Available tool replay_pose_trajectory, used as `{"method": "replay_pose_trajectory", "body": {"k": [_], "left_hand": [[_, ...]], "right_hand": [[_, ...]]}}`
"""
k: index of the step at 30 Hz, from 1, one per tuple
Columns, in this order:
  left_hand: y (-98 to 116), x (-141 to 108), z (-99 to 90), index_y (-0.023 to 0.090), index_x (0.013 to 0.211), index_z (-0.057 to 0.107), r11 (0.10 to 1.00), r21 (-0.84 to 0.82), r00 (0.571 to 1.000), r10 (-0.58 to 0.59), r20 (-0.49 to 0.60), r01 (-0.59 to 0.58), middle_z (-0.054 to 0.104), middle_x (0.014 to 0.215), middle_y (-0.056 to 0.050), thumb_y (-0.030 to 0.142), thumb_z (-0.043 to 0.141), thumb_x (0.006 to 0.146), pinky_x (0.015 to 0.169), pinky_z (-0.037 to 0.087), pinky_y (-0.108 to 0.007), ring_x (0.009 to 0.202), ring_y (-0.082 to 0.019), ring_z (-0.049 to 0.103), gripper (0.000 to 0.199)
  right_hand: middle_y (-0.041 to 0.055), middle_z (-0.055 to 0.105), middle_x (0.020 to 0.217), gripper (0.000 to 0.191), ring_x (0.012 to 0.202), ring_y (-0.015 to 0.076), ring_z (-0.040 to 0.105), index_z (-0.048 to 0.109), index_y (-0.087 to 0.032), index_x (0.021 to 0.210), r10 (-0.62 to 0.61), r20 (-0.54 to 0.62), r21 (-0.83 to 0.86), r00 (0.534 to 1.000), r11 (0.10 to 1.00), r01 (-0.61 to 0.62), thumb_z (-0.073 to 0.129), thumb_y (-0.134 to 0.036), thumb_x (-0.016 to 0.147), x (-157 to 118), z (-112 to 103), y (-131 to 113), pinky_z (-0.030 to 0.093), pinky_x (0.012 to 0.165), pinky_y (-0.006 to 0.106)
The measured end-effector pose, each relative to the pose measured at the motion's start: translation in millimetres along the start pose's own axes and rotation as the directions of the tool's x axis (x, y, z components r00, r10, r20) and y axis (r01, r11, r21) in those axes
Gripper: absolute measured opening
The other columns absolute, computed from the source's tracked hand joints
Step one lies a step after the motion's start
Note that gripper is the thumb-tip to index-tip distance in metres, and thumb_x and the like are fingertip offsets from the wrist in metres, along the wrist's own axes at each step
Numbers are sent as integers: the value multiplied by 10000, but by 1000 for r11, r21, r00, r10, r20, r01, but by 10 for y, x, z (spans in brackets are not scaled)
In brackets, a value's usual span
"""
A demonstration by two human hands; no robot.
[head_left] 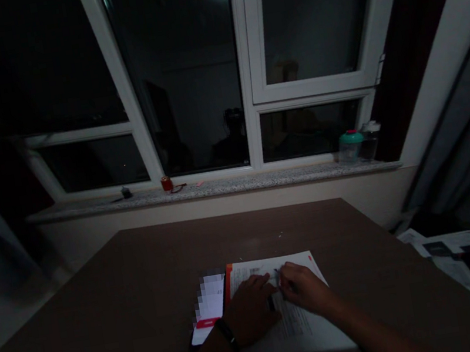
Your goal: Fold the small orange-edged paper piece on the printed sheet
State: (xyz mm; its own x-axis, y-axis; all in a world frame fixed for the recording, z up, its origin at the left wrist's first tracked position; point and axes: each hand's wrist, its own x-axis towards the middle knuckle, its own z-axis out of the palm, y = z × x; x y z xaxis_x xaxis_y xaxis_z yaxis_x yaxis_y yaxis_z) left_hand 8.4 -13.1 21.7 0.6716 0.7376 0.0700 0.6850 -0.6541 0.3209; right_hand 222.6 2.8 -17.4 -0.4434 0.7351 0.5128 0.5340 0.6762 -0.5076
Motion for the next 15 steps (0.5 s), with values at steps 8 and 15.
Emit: {"method": "replay_pose_trajectory", "body": {"k": [8,15], "left_hand": [[-15,20,53,254,1191,590,1000,1,1000,0,-17,0,471,1452,-54,357,734,791,1082,339,-487,1327,-303,396,438],[-22,19,43,251,1232,576,1000,-17,1000,-8,-15,8,487,1437,-54,358,732,792,1076,340,-467,1314,-298,412,478]], "right_hand": [[-9,517,722,214,744,159,528,463,-210,701,1,19,-9,1000,1000,-1,514,-6,741,40,-23,-59,367,648,232],[11,547,769,197,745,163,523,452,-210,713,81,-66,-69,995,994,-85,494,-38,797,113,-27,72,390,676,253]]}}
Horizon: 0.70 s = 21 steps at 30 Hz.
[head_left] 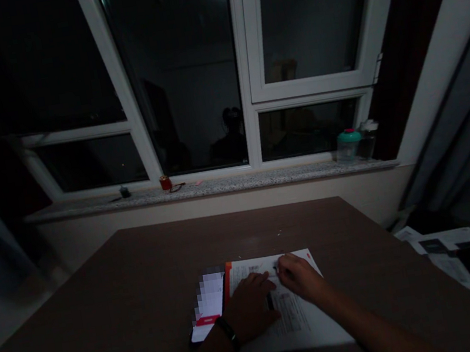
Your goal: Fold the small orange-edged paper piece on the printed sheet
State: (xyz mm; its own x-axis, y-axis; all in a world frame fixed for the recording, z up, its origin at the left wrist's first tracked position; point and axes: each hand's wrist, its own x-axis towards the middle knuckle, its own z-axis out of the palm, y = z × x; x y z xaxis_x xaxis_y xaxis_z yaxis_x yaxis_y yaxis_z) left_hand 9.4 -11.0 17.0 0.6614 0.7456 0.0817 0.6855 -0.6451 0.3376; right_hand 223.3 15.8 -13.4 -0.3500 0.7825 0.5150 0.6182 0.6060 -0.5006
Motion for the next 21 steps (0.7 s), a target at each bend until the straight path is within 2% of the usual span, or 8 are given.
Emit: {"method": "replay_pose_trajectory", "body": {"k": [4,8,12,17,21], "left_hand": [[-8,-2,1,227,1271,551,1000,4,1000,6,-16,-6,499,1427,-69,361,746,777,1077,347,-462,1302,-297,425,547],[8,-5,-15,231,1249,569,1000,10,1000,-5,-4,5,496,1433,-67,361,750,769,1079,348,-478,1300,-309,428,529],[34,2,-49,222,1270,567,1000,19,1000,-7,20,6,496,1434,-78,349,745,781,1078,350,-473,1304,-304,426,535],[15,2,-29,216,1285,567,1000,30,1000,-11,20,11,471,1461,-76,346,759,775,1089,338,-483,1325,-308,403,561],[-13,-11,-3,218,1280,572,1000,17,1000,-1,-2,1,472,1462,-69,346,761,771,1090,340,-477,1323,-302,408,557]], "right_hand": [[8,535,761,169,762,168,525,476,-214,751,-82,41,45,996,996,80,494,-56,810,-54,-19,-31,388,671,252],[1,527,768,186,760,159,528,463,-214,723,-154,88,103,984,984,145,520,-44,772,-95,-1,-52,371,657,243],[-5,516,737,185,747,160,522,464,-214,717,-96,64,62,993,994,92,504,-43,778,-63,28,-11,363,641,236],[13,539,749,174,748,170,517,472,-206,718,-8,-23,-69,1000,998,6,477,-54,801,-7,24,42,370,670,257],[22,555,762,139,733,170,516,496,-200,743,39,-95,-110,995,993,-50,490,-78,809,-26,9,50,361,664,263]]}}
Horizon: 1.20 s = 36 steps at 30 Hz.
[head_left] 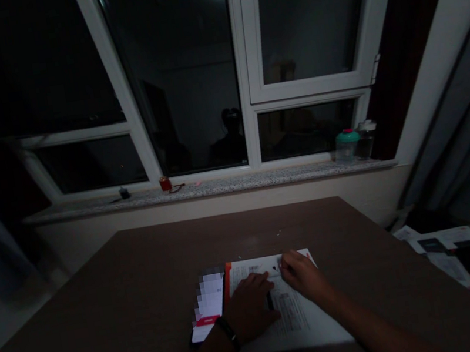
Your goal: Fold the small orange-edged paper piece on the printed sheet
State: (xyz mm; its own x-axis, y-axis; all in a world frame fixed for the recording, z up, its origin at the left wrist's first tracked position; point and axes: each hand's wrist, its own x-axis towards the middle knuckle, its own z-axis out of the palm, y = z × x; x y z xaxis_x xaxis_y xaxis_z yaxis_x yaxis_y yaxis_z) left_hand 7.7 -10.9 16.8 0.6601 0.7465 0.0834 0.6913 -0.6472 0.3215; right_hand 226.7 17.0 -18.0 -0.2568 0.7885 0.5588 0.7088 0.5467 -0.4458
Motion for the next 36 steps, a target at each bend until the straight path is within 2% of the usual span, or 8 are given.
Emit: {"method": "replay_pose_trajectory", "body": {"k": [4,12,16,22,28,32,36], "left_hand": [[8,1,-6,224,1270,567,1000,-21,1000,-1,0,1,471,1461,-64,354,748,779,1097,331,-470,1325,-297,406,539],[37,28,2,235,1236,565,1000,-21,1000,-11,-20,11,512,1408,-67,357,720,798,1068,351,-463,1295,-298,437,481],[28,23,17,228,1248,560,1000,-8,1000,-8,-25,8,503,1419,-74,349,741,787,1085,332,-479,1306,-303,425,509],[-10,23,83,230,1256,566,1000,11,999,-5,-46,5,486,1441,-73,378,748,790,1086,336,-479,1314,-302,416,522],[-28,11,87,235,1266,560,1000,-5,999,-1,-38,1,476,1450,-66,385,737,796,1086,336,-490,1324,-311,399,524],[20,7,29,246,1263,563,1000,-4,999,-9,-35,9,480,1447,-63,388,724,808,1098,321,-489,1325,-309,402,503],[76,2,-35,231,1289,552,999,12,999,-41,-6,41,451,1475,-83,355,711,827,1140,258,-498,1356,-310,375,503]], "right_hand": [[16,557,745,127,709,163,522,486,-205,740,13,-52,54,999,998,-10,508,-105,815,-42,-23,-27,365,654,258],[-14,533,733,186,716,150,535,476,-220,724,-169,141,234,975,963,133,525,-41,712,-121,-50,-164,381,638,235],[-6,528,739,206,735,154,535,463,-216,696,-224,150,237,963,954,185,515,-18,713,-105,-26,-157,380,653,240],[1,506,700,216,743,177,513,450,-215,684,-133,96,57,987,990,128,484,-19,769,-16,7,-110,366,647,253],[3,525,718,212,735,182,512,455,-215,692,-36,51,-18,998,999,37,492,-27,780,-2,15,-66,373,674,265],[15,542,754,175,742,184,522,479,-212,729,9,23,-9,1000,1000,-8,502,-62,816,-20,12,-40,375,668,266],[19,568,775,134,760,183,538,508,-208,764,20,-4,79,1000,997,-20,528,-100,841,-28,-20,-62,387,679,271]]}}
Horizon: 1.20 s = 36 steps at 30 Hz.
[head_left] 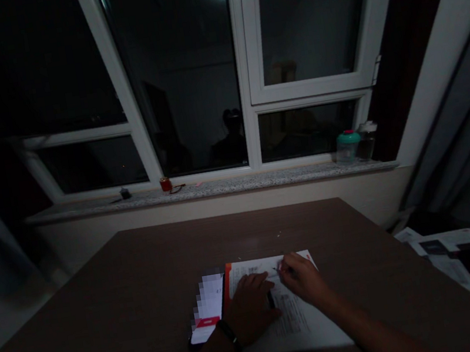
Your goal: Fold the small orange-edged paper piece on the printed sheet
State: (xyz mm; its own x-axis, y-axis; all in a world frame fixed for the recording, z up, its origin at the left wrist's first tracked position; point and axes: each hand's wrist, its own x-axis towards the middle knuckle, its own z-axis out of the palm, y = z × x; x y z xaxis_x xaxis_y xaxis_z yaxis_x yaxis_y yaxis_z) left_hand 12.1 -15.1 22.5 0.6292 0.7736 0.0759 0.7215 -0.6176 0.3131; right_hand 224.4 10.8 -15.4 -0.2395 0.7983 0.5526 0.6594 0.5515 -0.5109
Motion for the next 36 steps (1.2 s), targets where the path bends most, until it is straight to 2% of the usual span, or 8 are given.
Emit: {"method": "replay_pose_trajectory", "body": {"k": [4,8,14,22,25,30,33,36], "left_hand": [[-20,-2,7,242,1364,485,1000,19,1000,-21,9,21,376,1526,-97,291,655,860,1139,256,-519,1388,-315,338,535],[-53,5,32,238,1383,461,1000,23,1000,11,-17,-11,404,1507,-85,185,588,866,1142,271,-482,1378,-286,352,535],[-22,15,-3,201,1355,482,998,49,999,33,-4,-33,438,1477,-92,129,534,854,1138,286,-464,1350,-274,380,508],[-64,32,57,210,1381,476,998,58,1000,26,-10,-26,424,1497,-86,138,538,848,1137,295,-481,1365,-272,372,541],[-56,31,51,200,1390,468,998,62,1000,29,-3,-29,416,1502,-95,131,541,840,1139,294,-485,1374,-277,363,559],[-44,17,39,192,1383,476,997,63,999,40,-16,-39,422,1497,-109,148,549,847,1134,305,-496,1373,-286,368,543],[-40,15,34,194,1376,485,997,66,999,41,-22,-39,428,1492,-108,154,562,849,1134,307,-498,1368,-287,374,534],[-38,18,28,186,1365,499,997,77,999,32,-21,-31,442,1482,-107,150,577,845,1137,305,-490,1358,-285,386,526]], "right_hand": [[18,603,800,149,819,185,562,506,-214,741,-91,41,159,995,984,84,574,-127,842,-4,-24,-55,413,740,290],[14,614,805,149,823,175,577,521,-217,736,-185,144,299,972,945,136,607,-138,829,-17,-29,-99,433,754,289],[-6,624,798,177,757,144,593,524,-207,700,-155,245,412,957,910,42,625,-64,726,-3,6,-84,441,699,248],[-25,620,745,214,645,119,566,483,-200,634,-137,359,502,923,862,-67,671,-109,681,-67,-54,-97,416,594,213],[-18,625,773,206,688,129,579,482,-202,650,-104,336,468,936,881,-70,654,-94,681,-80,-33,-73,422,621,218],[-20,564,728,203,698,144,542,470,-210,668,-43,203,272,978,962,-14,591,-46,669,-20,18,-15,390,629,228],[-6,552,732,196,717,158,538,460,-215,677,-90,138,204,986,977,60,554,-43,687,4,18,8,393,647,243],[0,570,741,198,749,165,555,456,-219,679,-193,132,226,972,961,160,545,-43,697,-19,-7,10,403,676,252]]}}
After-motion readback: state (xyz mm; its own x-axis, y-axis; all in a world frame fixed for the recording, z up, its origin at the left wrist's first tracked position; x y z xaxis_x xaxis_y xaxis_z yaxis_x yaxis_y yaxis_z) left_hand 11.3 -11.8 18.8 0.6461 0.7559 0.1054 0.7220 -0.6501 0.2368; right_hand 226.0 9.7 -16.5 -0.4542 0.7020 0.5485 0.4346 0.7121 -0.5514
